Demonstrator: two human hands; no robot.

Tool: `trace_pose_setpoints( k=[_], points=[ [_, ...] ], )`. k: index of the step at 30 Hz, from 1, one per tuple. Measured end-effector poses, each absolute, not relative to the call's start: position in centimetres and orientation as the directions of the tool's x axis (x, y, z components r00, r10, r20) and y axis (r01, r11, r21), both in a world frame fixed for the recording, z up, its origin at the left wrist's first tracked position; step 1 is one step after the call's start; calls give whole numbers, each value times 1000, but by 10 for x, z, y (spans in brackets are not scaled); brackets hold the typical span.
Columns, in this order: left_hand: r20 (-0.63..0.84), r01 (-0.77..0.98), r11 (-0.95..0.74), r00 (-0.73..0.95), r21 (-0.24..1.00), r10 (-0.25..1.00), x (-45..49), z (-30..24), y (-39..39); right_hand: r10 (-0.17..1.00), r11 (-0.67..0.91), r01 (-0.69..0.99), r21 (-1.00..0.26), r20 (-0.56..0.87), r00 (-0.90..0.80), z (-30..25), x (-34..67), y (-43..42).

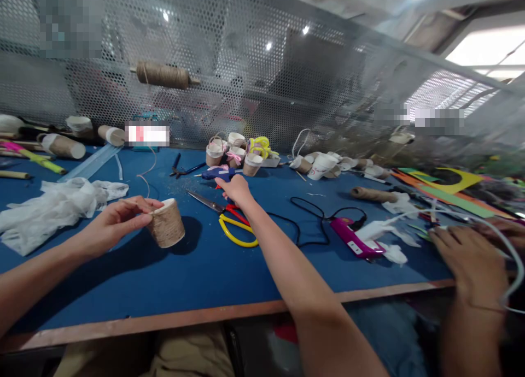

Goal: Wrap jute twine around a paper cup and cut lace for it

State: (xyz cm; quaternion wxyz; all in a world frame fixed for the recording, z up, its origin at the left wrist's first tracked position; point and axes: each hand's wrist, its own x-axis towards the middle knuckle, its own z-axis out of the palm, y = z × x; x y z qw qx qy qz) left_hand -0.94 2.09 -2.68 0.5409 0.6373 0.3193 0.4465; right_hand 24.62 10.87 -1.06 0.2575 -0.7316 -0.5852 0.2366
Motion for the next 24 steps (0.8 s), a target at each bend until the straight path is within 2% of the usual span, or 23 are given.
trace_pose_setpoints(
  k=[4, 7, 11, 13, 14, 17, 20, 22, 24],
  points=[
    [240, -71, -231, 417, 970, 877, -10, -28, 22, 978, -167, 804, -571, 8, 209, -12, 240, 116],
    [248, -59, -248, 442, 967, 862, -9, -26, 21, 982, -74, 851, -520, 111, 153, 1, 227, 102],
    [233, -30, -247, 456, 968, 859, -8, -24, 19, 964, 254, 814, -523, 210, -165, 27, 189, 58],
    [217, -21, -235, 475, 972, 853, -7, -23, 18, 848, 528, 670, -522, 278, -452, 37, 168, 36],
    [211, -19, -230, 482, 973, 850, -7, -23, 17, 816, 576, 670, -469, 295, -496, 40, 159, 27],
    [178, -31, -187, 480, 982, 859, -7, -22, 16, 807, 588, 715, -379, 335, -486, 44, 146, 14],
    [141, -59, -128, 467, 990, 873, -7, -21, 16, 845, 532, 683, -500, 354, -400, 45, 155, 12],
    [132, -81, -107, 456, 991, 880, -7, -20, 16, 871, 492, 638, -593, 318, -375, 46, 167, 12],
    [132, -105, -94, 454, 990, 881, -8, -19, 16, 886, 459, 626, -630, 278, -370, 46, 179, 12]
  ],
)
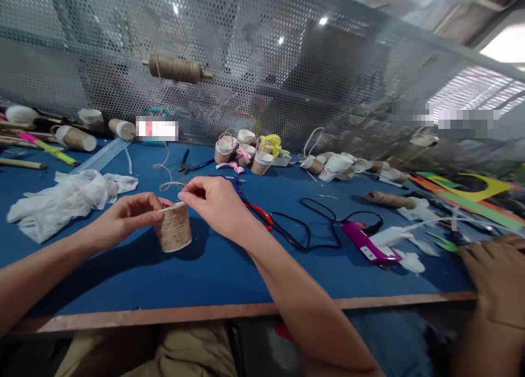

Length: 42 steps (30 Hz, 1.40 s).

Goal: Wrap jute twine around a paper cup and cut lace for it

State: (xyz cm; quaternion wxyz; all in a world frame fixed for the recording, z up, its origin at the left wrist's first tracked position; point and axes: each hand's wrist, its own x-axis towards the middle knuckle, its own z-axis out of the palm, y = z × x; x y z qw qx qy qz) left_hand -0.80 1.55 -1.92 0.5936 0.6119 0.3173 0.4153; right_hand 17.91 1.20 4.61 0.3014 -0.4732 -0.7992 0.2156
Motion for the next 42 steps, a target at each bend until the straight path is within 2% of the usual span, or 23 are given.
trace_pose_setpoints(
  k=[4, 8, 11, 21, 42],
  points=[
    [130, -120, -82, 475, 989, 870, -9, -20, 15, 908, 410, 618, -671, 234, -348, 43, 193, 12],
    [117, -130, -59, 502, 990, 857, -9, -19, 13, 917, 365, 480, -798, 218, -334, 37, 197, 12],
    [116, -124, -60, 516, 990, 848, -9, -17, 11, 921, 342, 426, -837, 209, -328, 33, 199, 12],
    [119, -147, -42, 569, 988, 814, -10, -13, 9, 937, 272, 389, -880, 151, -314, 28, 201, 9],
    [134, -220, 24, 674, 975, 726, -15, -9, 5, 898, 206, 240, -949, 86, -432, 20, 200, 8]
  ],
)
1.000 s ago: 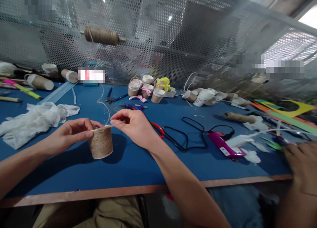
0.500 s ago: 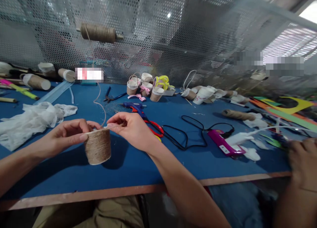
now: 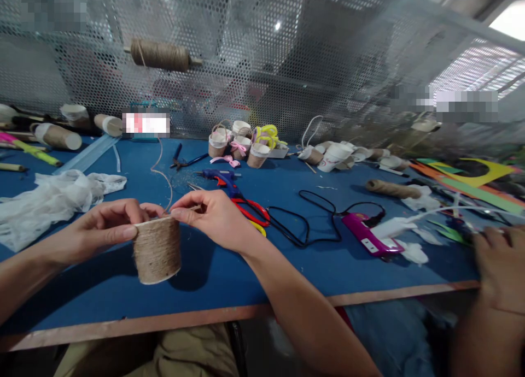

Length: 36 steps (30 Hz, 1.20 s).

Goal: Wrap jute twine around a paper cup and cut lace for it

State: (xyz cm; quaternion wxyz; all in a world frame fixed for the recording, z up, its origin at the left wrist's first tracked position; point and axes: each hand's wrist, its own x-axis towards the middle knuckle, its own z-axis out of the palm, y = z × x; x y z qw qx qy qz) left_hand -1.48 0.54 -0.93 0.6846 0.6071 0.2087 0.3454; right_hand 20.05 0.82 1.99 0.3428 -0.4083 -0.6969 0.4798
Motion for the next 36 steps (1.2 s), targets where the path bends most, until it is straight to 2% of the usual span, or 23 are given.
trace_pose_setpoints(
  k=[3, 7, 11, 17, 21, 30, 36],
  points=[
    [138, -248, 50, 685, 968, 716, -15, -9, 5, 878, 206, 219, -954, 81, -472, 20, 201, 9],
    [143, -271, 71, 692, 960, 708, -15, -8, 6, 837, 277, 179, -944, 145, -528, 18, 201, 9],
    [121, -192, 15, 674, 981, 729, -18, -6, 9, 819, 285, 177, -942, 143, -556, 17, 202, 9],
    [151, 3, -201, 652, 980, 743, -14, -8, 12, 841, 363, 305, -881, 169, -514, 16, 194, 3],
    [111, 73, -204, 642, 976, 759, -5, -10, 6, 853, 397, 417, -818, 161, -496, 15, 186, -2],
    [111, 28, -162, 613, 986, 782, -4, -12, 5, 844, 340, 325, -882, 134, -519, 14, 193, 4],
    [145, 77, -242, 614, 967, 776, -4, -11, 5, 837, 352, 368, -861, 114, -535, 16, 192, 2]
  ],
)
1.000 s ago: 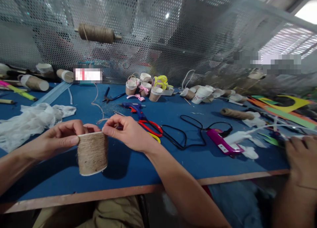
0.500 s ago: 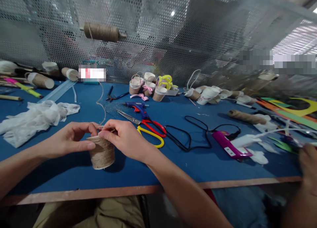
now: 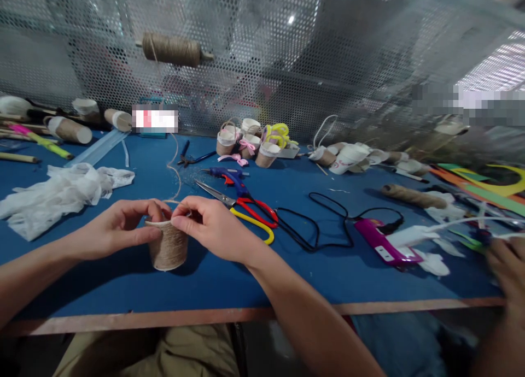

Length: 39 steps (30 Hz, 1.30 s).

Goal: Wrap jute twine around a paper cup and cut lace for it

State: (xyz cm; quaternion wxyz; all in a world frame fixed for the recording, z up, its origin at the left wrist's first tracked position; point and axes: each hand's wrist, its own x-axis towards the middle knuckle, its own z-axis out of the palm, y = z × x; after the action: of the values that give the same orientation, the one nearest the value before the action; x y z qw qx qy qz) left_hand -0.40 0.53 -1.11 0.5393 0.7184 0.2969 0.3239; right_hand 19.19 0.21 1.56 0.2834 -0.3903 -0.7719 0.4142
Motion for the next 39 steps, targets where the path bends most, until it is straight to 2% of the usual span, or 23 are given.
trace_pose_setpoints(
  k=[7, 22, 27, 33, 36, 39],
  points=[
    [129, 170, -280, 592, 945, 795, 0, -11, 3, 841, 408, 456, -791, 131, -525, 18, 188, -2],
    [175, 164, -313, 554, 935, 814, 3, -8, 0, 812, 545, 533, -647, 249, -527, 19, 183, -7],
    [169, 96, -263, 550, 960, 818, 0, -10, 4, 834, 507, 444, -739, 291, -468, 22, 184, -1],
    [130, 31, -175, 546, 984, 828, -1, -13, 6, 863, 351, 270, -896, 199, -464, 49, 171, 10],
    [137, 1, -160, 514, 987, 847, -1, -18, 7, 797, 392, 206, -896, 219, -563, 67, 148, 13],
    [146, -4, -164, 473, 986, 869, -2, -21, 8, 642, 422, 162, -892, 168, -748, 81, 129, 23]
  ],
)
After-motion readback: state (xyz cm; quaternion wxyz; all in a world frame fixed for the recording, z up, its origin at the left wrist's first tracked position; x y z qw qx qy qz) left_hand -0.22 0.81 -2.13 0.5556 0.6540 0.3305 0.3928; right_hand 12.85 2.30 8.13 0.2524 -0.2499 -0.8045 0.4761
